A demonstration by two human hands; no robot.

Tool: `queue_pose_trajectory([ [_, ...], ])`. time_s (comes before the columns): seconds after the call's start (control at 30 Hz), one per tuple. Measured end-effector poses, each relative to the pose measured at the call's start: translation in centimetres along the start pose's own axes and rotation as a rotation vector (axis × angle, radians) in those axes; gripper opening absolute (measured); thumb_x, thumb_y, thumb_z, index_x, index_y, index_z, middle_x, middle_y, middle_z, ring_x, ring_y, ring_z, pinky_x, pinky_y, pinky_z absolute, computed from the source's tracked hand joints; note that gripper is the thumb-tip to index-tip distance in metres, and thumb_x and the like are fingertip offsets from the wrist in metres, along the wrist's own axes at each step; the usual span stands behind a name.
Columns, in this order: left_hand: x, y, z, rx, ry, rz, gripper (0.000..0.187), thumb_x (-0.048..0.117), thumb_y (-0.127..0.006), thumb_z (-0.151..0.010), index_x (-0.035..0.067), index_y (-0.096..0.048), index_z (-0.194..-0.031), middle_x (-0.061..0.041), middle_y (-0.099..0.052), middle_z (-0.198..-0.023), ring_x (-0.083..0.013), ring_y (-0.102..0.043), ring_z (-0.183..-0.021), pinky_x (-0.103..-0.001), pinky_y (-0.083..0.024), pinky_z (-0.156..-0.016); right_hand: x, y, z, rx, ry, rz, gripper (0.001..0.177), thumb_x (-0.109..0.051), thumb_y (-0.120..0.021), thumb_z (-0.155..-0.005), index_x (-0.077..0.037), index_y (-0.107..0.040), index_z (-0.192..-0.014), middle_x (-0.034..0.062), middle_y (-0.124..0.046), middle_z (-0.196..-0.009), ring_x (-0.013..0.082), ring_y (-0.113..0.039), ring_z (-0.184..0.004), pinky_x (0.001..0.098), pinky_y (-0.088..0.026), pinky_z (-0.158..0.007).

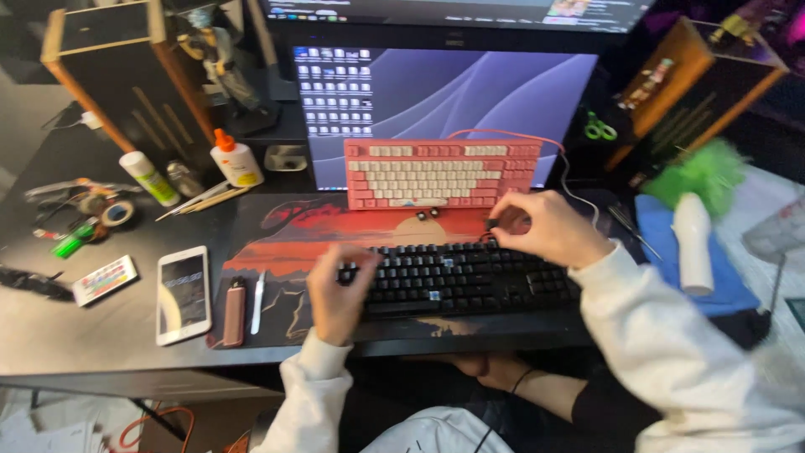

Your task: Replacing keycaps on a mechanical keyboard by picking them up and pressing them onto switches.

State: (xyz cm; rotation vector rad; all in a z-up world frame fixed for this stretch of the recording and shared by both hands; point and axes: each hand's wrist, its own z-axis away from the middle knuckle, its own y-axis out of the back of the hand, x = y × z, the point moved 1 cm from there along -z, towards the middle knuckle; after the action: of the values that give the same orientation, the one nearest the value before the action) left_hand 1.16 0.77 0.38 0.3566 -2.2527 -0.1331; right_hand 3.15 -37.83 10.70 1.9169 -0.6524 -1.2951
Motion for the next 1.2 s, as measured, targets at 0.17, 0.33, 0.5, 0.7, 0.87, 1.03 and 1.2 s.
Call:
queue_pose_trajectory([
  [0.17, -2.7, 2.8, -0.6, 0.094, 0.034, -0.072, 0.023, -0.001, -0.097, -0.102, 0.017, -0.088, -0.112, -0.004, -0.084, -0.090, -0.0284, -0.083, -0.085, -0.041, -0.064, -0.091, 9.7, 3.5, 2.6, -0.262, -0.222, 0.270, 0.021, -0.021, -0.094, -0.091, -0.016, -0.091, -0.112, 0.0073, -0.097, -0.094, 0.0307, -0.094, -0.090, 0.0446, -0.071, -0.088],
  [0.33, -2.6, 4.0, -1.1, 0.139, 0.051, -0.133, 0.017, -0.001, -0.096, -0.108, 0.012, -0.086, -0.115, -0.005, -0.084, -0.091, -0.0247, -0.081, -0.084, -0.040, -0.064, -0.093, 15.2, 4.4, 5.6, -0.262, -0.290, 0.158, 0.025, -0.022, -0.097, -0.091, -0.013, -0.097, -0.115, 0.0115, -0.100, -0.099, 0.0340, -0.096, -0.105, 0.0448, -0.073, -0.094],
  [0.5, -2.5, 3.6, -1.0, 0.111, 0.063, -0.123, 0.016, -0.003, -0.092, -0.112, 0.011, -0.086, -0.117, -0.006, -0.086, -0.096, -0.0240, -0.081, -0.084, -0.043, -0.064, -0.095, 16.3, 3.5, 5.5, -0.276, -0.342, 0.070, 0.028, -0.021, -0.100, -0.092, -0.010, -0.098, -0.117, 0.0129, -0.100, -0.105, 0.0280, -0.096, -0.101, 0.0402, -0.074, -0.094],
  [0.7, -2.7, 3.4, -0.9, 0.091, 0.073, -0.115, 0.017, -0.004, -0.092, -0.112, 0.011, -0.085, -0.117, -0.005, -0.087, -0.098, -0.0240, -0.080, -0.084, -0.043, -0.063, -0.094, 15.8, 2.9, 5.4, -0.327, -0.404, 0.003, 0.029, -0.017, -0.100, -0.096, -0.004, -0.098, -0.123, 0.0164, -0.100, -0.111, 0.0293, -0.095, -0.102, 0.0407, -0.075, -0.094],
  [0.87, -3.1, 3.5, -0.9, 0.094, 0.079, -0.118, 0.016, -0.003, -0.093, -0.111, 0.011, -0.085, -0.115, -0.006, -0.087, -0.096, -0.0243, -0.080, -0.084, -0.043, -0.063, -0.095, 15.8, 3.1, 5.0, -0.348, -0.428, -0.005, 0.034, -0.017, -0.102, -0.095, -0.003, -0.097, -0.126, 0.0162, -0.100, -0.112, 0.0268, -0.096, -0.104, 0.0410, -0.076, -0.094],
  [1.03, -3.2, 3.6, -0.9, 0.087, 0.065, -0.117, 0.016, -0.002, -0.093, -0.112, 0.012, -0.085, -0.115, -0.005, -0.087, -0.099, -0.0237, -0.080, -0.083, -0.042, -0.063, -0.093, 14.7, 3.3, 4.8, -0.344, -0.463, -0.029, 0.031, -0.018, -0.098, -0.100, -0.001, -0.098, -0.126, 0.0193, -0.100, -0.111, 0.0309, -0.095, -0.102, 0.0424, -0.075, -0.094],
  [1.2, -3.2, 3.5, -0.9, 0.077, 0.073, -0.115, 0.016, -0.002, -0.092, -0.111, 0.012, -0.085, -0.114, -0.004, -0.088, -0.099, -0.0224, -0.080, -0.082, -0.041, -0.062, -0.093, 15.3, 3.1, 4.3, -0.390, -0.432, 0.056, 0.028, -0.024, -0.103, -0.093, -0.010, -0.101, -0.117, 0.0117, -0.101, -0.109, 0.0254, -0.096, -0.106, 0.0407, -0.075, -0.097],
])
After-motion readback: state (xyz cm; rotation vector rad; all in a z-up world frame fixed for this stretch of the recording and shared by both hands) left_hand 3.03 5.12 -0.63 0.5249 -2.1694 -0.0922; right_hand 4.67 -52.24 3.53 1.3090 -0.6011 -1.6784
